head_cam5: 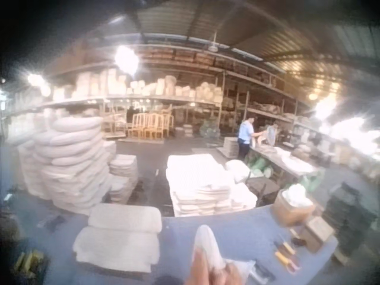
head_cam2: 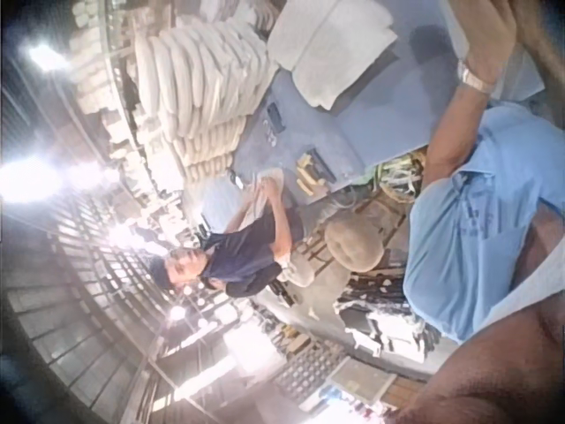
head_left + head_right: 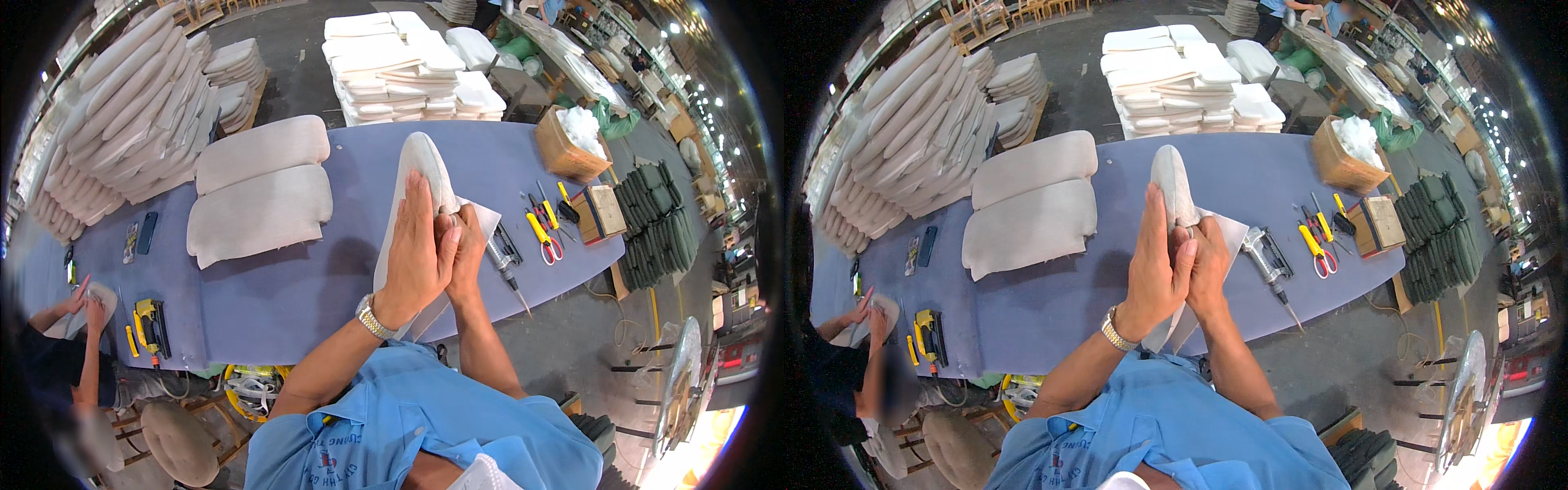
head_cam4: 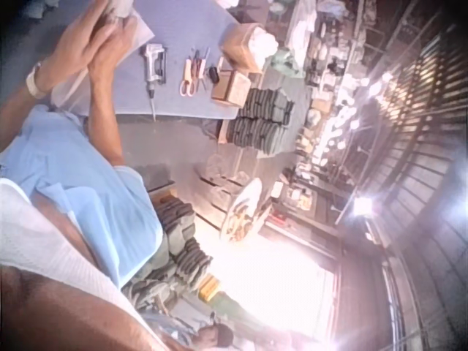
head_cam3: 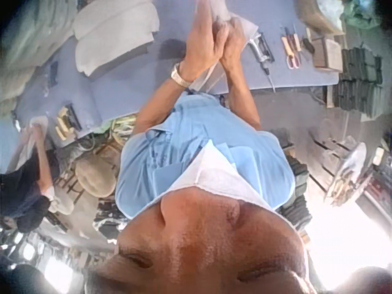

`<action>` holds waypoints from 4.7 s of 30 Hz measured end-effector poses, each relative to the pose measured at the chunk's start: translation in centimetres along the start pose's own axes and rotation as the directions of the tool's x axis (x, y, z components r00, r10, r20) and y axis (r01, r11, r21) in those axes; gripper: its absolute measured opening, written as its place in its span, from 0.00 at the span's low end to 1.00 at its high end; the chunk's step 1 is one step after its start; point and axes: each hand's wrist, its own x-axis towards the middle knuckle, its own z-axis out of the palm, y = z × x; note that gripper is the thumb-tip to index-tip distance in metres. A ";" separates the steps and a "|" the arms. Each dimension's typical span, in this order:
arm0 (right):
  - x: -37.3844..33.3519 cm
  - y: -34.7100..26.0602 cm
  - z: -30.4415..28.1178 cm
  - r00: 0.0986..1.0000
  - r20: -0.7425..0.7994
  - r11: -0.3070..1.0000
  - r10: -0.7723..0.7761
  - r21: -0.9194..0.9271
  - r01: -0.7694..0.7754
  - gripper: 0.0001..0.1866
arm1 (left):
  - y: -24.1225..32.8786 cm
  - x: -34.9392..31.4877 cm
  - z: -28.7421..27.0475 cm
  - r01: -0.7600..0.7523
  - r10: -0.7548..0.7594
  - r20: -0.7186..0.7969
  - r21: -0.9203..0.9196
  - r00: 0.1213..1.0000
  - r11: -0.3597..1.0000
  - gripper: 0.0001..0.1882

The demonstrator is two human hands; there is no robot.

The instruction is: The person wraps white fabric around cushion foam, staples the edges with a pneumatic stapler, and trims excess fabric with scissors. The person repeats this process on multiple cushions, stacking finished units on the table.

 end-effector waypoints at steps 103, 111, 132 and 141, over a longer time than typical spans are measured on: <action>9.8 32.1 5.4 0.655 0.401 0.471 0.641 0.468 -0.748 0.15 | -18.2 8.5 13.0 0.605 -0.643 0.289 0.217 0.710 0.766 0.24; 9.0 32.4 8.3 0.551 0.483 0.085 0.681 0.695 -0.714 0.14 | -22.4 11.5 17.1 0.391 -0.435 0.482 0.195 0.760 0.899 0.26; 9.8 32.6 4.3 0.621 0.413 0.483 0.666 0.395 -0.781 0.08 | -21.9 13.2 16.8 0.291 -0.369 0.545 0.228 0.753 0.929 0.17; 7.4 34.0 6.1 0.628 0.419 0.391 0.656 0.524 -0.757 0.08 | -22.6 14.3 16.8 0.120 -0.331 0.667 0.342 0.668 0.932 0.16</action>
